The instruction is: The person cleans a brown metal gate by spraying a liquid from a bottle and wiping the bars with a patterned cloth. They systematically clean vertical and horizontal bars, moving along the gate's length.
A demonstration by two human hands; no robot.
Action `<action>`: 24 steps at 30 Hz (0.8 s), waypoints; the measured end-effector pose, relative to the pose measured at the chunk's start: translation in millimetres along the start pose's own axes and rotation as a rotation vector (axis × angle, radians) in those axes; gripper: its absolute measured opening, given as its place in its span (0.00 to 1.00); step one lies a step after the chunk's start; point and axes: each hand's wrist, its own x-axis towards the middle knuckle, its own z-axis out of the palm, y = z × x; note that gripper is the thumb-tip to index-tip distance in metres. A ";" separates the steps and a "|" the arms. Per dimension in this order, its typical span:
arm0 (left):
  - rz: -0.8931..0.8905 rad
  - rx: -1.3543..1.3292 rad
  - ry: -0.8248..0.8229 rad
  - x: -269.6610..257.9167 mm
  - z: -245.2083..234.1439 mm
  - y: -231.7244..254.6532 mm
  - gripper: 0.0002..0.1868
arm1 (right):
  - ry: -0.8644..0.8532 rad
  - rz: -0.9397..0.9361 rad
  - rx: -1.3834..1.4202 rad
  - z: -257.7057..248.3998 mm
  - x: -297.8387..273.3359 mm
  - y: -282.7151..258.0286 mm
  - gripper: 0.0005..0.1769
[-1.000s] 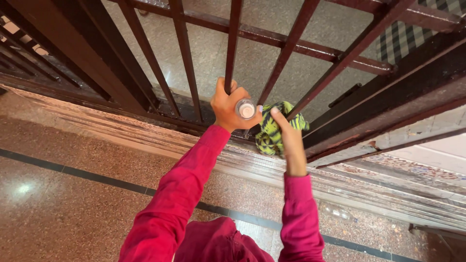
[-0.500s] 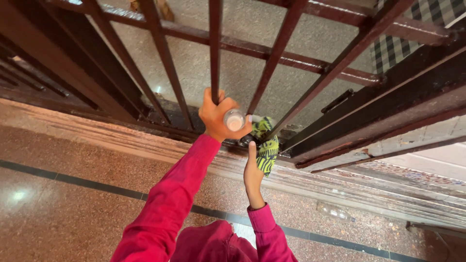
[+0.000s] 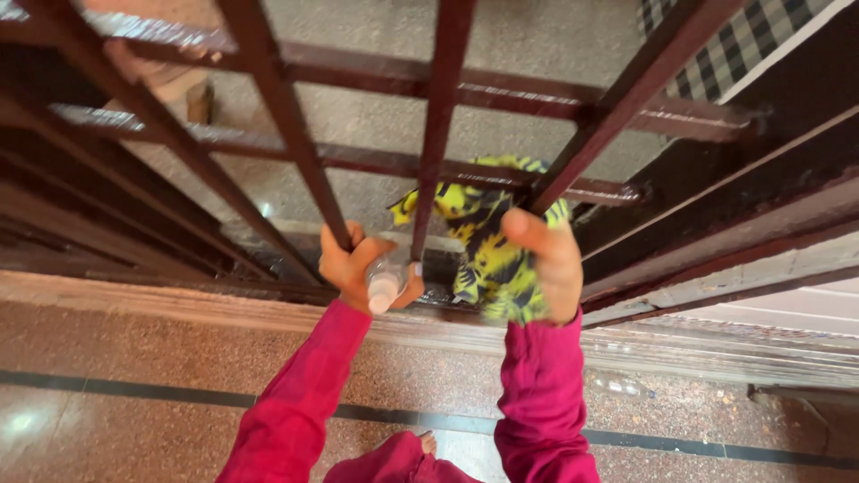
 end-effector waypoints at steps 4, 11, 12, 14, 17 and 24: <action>0.026 0.003 0.042 0.6 4.3 3.5 0.21 | 0.244 -0.220 -0.317 -17.4 -7.5 34.5 0.24; 0.061 0.027 0.028 1.6 1.8 2.3 0.20 | 0.493 -0.648 -0.879 -24.2 -12.1 110.0 0.26; 0.074 0.036 0.028 1.6 1.8 1.6 0.20 | 0.473 -0.595 -0.872 -26.9 -15.5 116.9 0.26; 0.102 0.055 0.025 2.0 1.9 -0.3 0.20 | 0.434 -0.489 -0.854 -31.2 -23.1 129.1 0.25; 0.107 0.066 0.033 1.4 2.9 -1.1 0.21 | 0.499 -0.573 -1.021 -27.5 -31.8 137.8 0.25; 0.069 0.022 0.017 0.1 2.1 -0.9 0.22 | 0.262 -0.368 -0.713 -4.4 -22.1 38.7 0.18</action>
